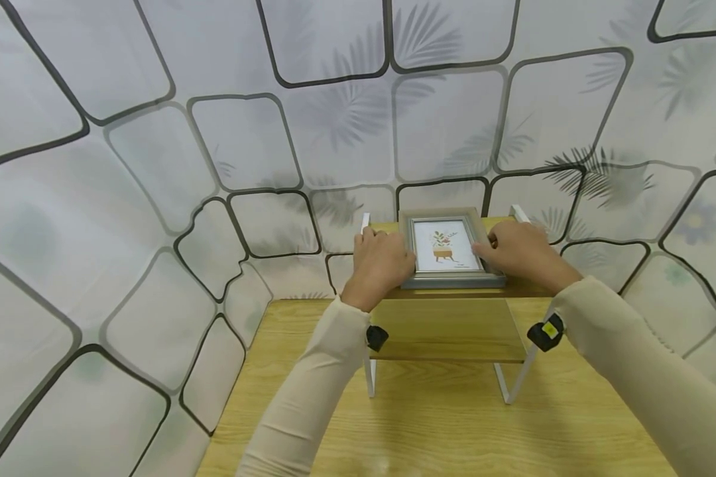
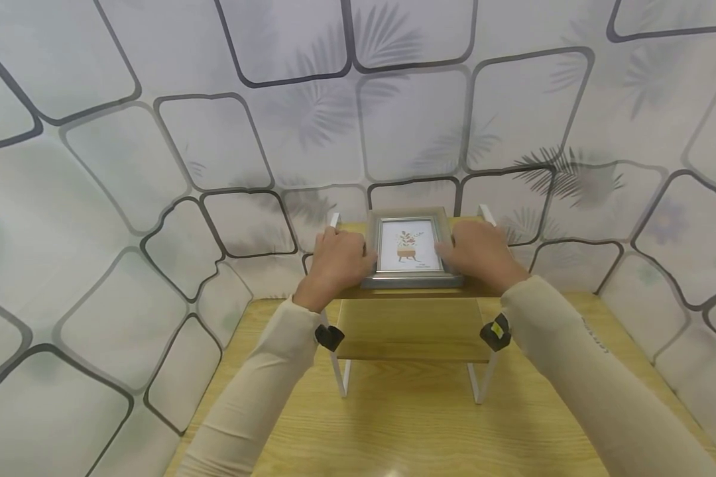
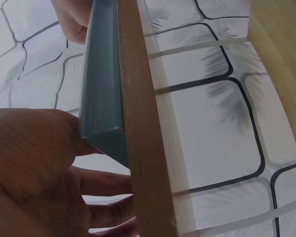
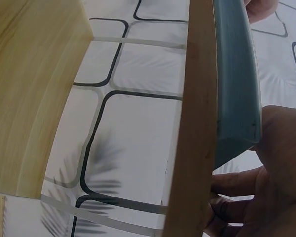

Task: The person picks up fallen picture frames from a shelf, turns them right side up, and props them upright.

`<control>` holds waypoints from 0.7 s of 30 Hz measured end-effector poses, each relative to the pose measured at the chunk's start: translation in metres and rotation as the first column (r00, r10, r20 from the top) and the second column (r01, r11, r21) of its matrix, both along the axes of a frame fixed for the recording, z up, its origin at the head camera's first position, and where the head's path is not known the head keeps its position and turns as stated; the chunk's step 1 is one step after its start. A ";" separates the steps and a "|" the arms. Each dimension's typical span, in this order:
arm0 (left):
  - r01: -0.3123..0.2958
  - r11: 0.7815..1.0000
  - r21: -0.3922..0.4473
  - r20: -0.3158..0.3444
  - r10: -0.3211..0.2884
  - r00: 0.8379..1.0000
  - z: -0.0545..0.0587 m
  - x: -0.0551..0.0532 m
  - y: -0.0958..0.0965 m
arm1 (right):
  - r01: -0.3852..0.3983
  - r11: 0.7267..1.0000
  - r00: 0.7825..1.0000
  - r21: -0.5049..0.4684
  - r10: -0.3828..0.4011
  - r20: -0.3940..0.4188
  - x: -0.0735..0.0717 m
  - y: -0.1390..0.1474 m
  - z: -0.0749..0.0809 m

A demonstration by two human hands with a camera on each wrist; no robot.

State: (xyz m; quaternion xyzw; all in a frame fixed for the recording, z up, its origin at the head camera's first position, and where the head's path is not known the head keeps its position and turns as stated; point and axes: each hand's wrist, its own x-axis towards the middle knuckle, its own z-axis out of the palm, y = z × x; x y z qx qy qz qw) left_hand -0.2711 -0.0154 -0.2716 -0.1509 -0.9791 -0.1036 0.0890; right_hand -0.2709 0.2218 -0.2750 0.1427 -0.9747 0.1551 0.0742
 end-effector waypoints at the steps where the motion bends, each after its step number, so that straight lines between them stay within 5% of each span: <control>1: -0.001 1.000 0.002 -0.004 0.001 1.000 0.000 0.000 0.000 | -0.001 1.000 1.000 -0.010 0.001 0.006 0.000 0.000 0.000; 12: -0.014 1.000 0.015 -0.069 0.015 0.998 -0.002 -0.001 0.002 | 0.018 0.999 1.000 -0.050 -0.019 -0.015 0.004 -0.002 0.002; 21: 0.009 0.992 0.129 -0.190 0.016 0.982 -0.001 0.000 0.004 | 0.078 0.989 0.996 -0.123 -0.073 0.044 0.008 -0.005 0.007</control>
